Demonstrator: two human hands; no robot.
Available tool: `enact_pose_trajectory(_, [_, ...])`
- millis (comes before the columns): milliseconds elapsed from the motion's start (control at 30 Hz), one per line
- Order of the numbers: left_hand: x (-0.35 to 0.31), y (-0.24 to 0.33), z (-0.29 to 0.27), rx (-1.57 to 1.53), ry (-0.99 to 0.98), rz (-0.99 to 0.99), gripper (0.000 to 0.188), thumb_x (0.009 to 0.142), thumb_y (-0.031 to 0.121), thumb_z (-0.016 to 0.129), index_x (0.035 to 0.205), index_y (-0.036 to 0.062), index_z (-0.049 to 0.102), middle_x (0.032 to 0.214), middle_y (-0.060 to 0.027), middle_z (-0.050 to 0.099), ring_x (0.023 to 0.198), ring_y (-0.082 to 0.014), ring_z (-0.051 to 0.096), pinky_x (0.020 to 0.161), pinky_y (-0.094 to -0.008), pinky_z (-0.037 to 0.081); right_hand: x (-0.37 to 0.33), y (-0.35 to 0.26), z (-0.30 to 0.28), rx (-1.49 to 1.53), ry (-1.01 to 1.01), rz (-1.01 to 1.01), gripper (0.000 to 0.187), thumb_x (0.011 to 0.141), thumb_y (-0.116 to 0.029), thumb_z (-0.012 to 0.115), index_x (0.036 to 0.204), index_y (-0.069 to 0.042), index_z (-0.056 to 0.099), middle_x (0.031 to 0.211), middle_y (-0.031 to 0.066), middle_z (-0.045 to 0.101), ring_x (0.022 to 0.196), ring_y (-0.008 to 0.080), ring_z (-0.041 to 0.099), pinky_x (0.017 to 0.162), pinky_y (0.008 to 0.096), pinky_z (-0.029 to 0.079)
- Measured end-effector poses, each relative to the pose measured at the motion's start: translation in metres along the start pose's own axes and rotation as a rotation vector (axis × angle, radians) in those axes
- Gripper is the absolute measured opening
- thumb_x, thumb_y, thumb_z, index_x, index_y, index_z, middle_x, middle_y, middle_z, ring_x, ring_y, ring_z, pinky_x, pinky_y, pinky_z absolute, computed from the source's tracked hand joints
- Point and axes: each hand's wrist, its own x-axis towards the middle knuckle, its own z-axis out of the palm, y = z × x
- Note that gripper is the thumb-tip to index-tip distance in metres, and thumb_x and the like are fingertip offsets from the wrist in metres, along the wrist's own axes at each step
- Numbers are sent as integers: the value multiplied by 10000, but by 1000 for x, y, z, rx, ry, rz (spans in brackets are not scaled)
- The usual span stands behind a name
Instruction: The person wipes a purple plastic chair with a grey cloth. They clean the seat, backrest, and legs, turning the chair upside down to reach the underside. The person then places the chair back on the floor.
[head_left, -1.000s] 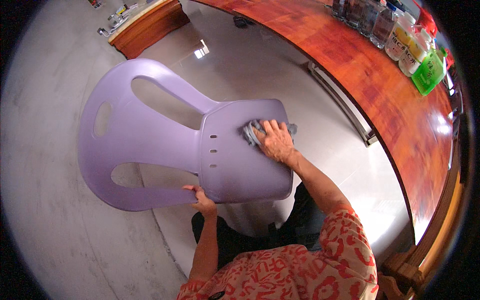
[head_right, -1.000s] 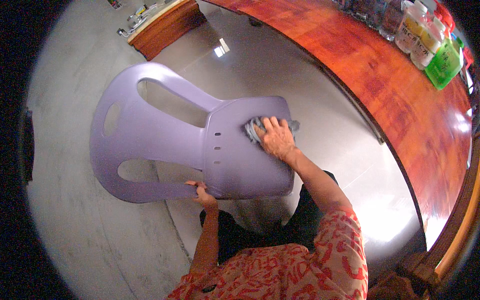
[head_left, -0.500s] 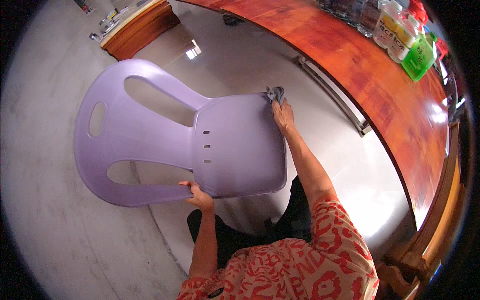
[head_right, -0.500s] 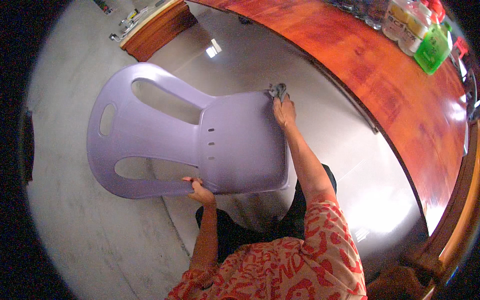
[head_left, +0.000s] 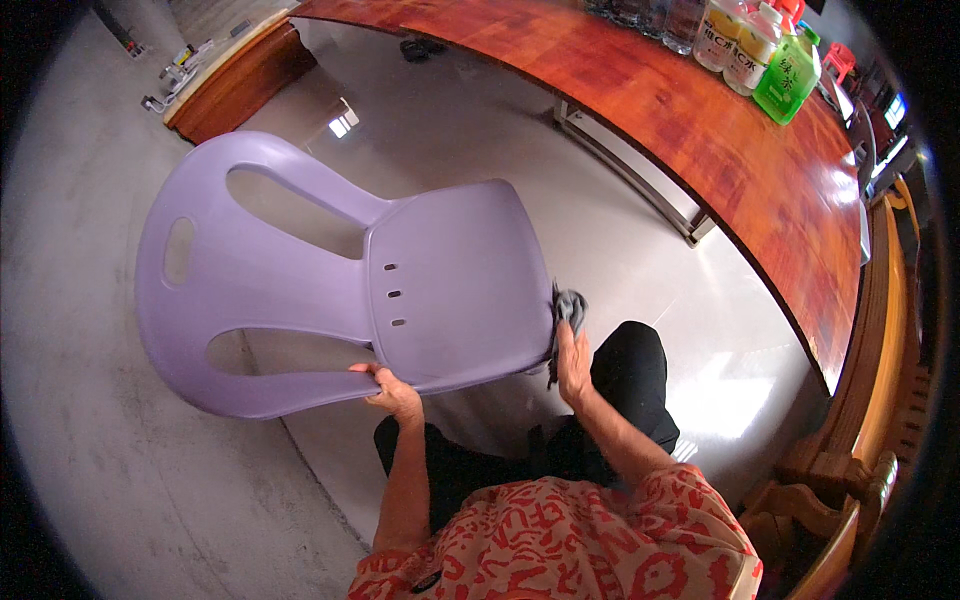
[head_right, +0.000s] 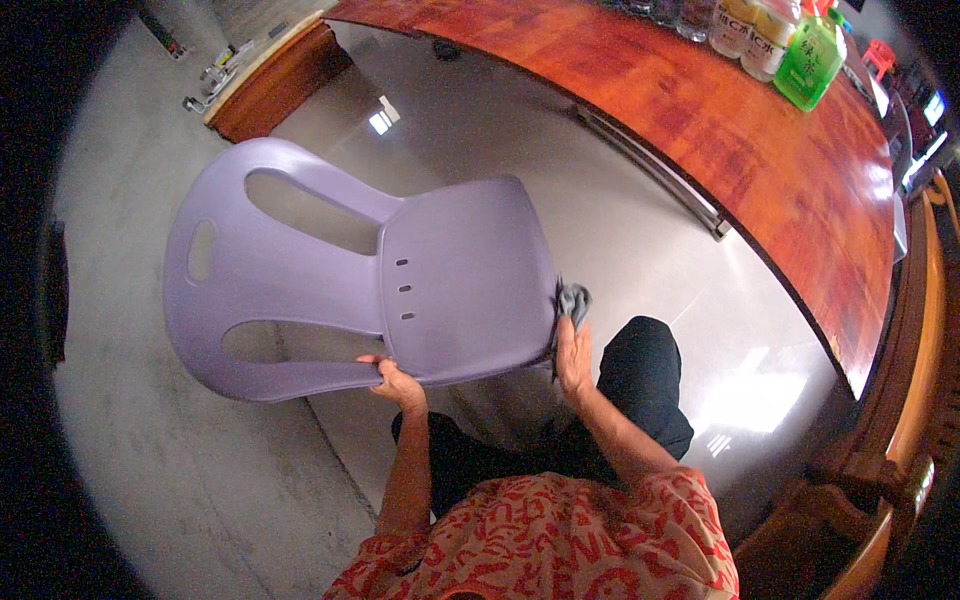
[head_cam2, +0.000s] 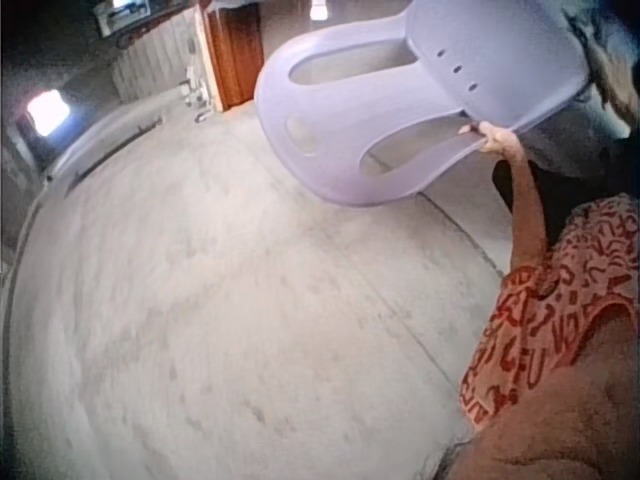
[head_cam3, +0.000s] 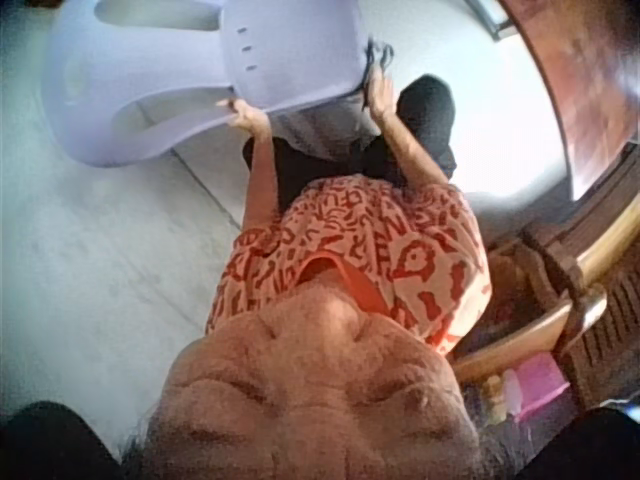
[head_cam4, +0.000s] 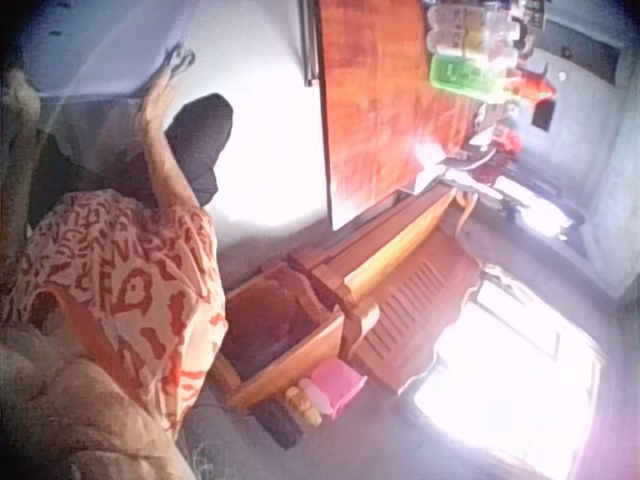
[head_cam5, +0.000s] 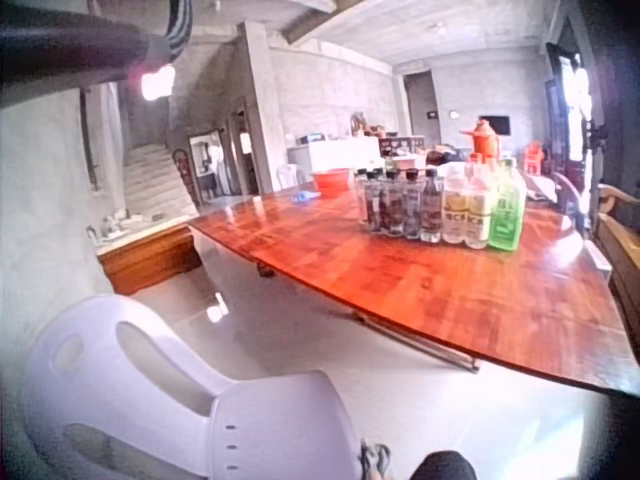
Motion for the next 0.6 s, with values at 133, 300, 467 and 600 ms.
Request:
enact_pose_trajectory(133, [1, 4, -3, 75, -33, -21, 374, 704, 80, 461, 1059, -38, 483, 909, -68, 457, 817, -203, 454, 845, -307, 369, -25, -2, 4, -251, 1, -8, 472, 930, -272, 431, 1308, -4, 335, 1245, 324, 326, 1138, 459, 379, 992, 459, 314])
enact_pose_trajectory(300, [-2, 4, -4, -75, -19, -44, 399, 704, 70, 472, 1093, -18, 472, 945, -69, 452, 846, -193, 457, 846, -324, 375, 56, -2, 0, -329, -195, -239, 489, 911, -304, 447, 1320, -57, 343, 1199, 373, 380, 1102, 511, 382, 968, 506, 337])
enact_pose_trajectory(467, [1, 1, -11, -61, -80, -62, 390, 734, -16, 423, 1122, 17, 401, 989, -47, 400, 860, -156, 416, 867, -289, 354, 144, -8, 27, -358, -219, -298, 544, 900, -313, 448, 1314, 17, 325, 1218, 362, 405, 1108, 516, 398, 971, 502, 341])
enact_pose_trajectory(600, [1, -12, -17, -17, -58, -44, 425, 779, -8, 436, 1198, 30, 375, 1060, -58, 411, 906, -151, 432, 877, -295, 358, 203, -25, 53, -460, -217, -294, 583, 894, -295, 438, 1364, 7, 272, 1265, 323, 398, 1142, 497, 384, 976, 494, 346])
